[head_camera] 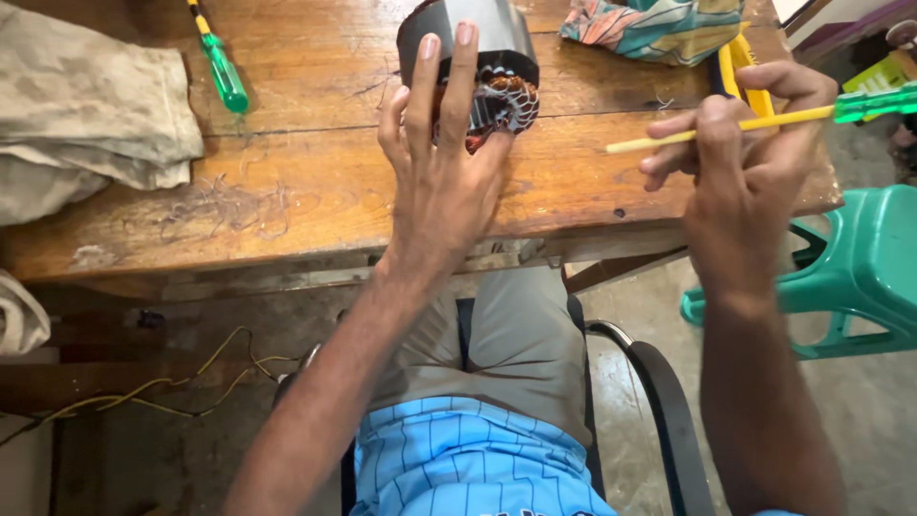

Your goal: The person works on a motor stator, using a screwdriver to adjust copper windings and a cloth to wipe the surface. They manipulate the stator with both hands, occasionally using tools to tighten or align the windings.

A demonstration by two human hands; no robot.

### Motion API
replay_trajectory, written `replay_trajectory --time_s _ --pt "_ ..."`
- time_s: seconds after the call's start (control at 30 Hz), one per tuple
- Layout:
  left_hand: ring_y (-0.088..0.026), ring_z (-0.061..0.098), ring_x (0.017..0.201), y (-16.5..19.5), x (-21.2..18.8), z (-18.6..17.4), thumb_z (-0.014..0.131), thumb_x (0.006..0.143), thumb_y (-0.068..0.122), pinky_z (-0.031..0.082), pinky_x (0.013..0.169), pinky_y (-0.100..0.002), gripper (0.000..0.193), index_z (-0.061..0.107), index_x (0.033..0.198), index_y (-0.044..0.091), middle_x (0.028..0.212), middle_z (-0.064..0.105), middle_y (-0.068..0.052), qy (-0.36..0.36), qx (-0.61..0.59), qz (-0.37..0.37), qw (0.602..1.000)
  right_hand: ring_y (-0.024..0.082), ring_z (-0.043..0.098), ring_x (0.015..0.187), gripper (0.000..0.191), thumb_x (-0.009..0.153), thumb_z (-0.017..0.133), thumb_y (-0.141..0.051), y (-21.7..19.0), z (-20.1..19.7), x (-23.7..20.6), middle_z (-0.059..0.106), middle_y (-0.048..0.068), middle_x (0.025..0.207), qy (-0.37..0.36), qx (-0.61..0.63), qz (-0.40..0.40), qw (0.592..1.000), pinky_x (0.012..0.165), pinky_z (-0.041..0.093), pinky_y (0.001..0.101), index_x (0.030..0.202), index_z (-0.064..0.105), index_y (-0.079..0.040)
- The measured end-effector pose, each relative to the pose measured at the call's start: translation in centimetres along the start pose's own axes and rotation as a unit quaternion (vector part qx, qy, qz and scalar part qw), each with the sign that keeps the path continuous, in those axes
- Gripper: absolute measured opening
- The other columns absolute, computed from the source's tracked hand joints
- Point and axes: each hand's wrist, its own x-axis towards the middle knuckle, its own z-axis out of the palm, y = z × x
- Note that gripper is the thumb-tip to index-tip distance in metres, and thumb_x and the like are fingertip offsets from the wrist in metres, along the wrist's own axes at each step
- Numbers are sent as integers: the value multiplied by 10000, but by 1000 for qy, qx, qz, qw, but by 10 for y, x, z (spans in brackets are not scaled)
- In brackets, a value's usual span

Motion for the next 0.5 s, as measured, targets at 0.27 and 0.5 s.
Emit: replay_trajectory --time_s 0.27,0.5 --pt "-248 2 1620 0 6 10 839 1035 224 75 1313 -572 132 721 975 234 1743 89 -6 -11 73 84 994 194 686 710 303 1249 503 -152 -3 -24 -7 699 167 960 29 -11 38 999 670 597 279 1454 310 -40" --pt "-414 54 1563 2 40 2 903 858 235 136 1231 -799 621 576 1384 191 1674 107 -171 -110 -29 -16 993 116 596 576 303 1120 566 -248 -2 -9 2 580 53 745 5 -89 145 985 487 466 254 1313 604 -17"
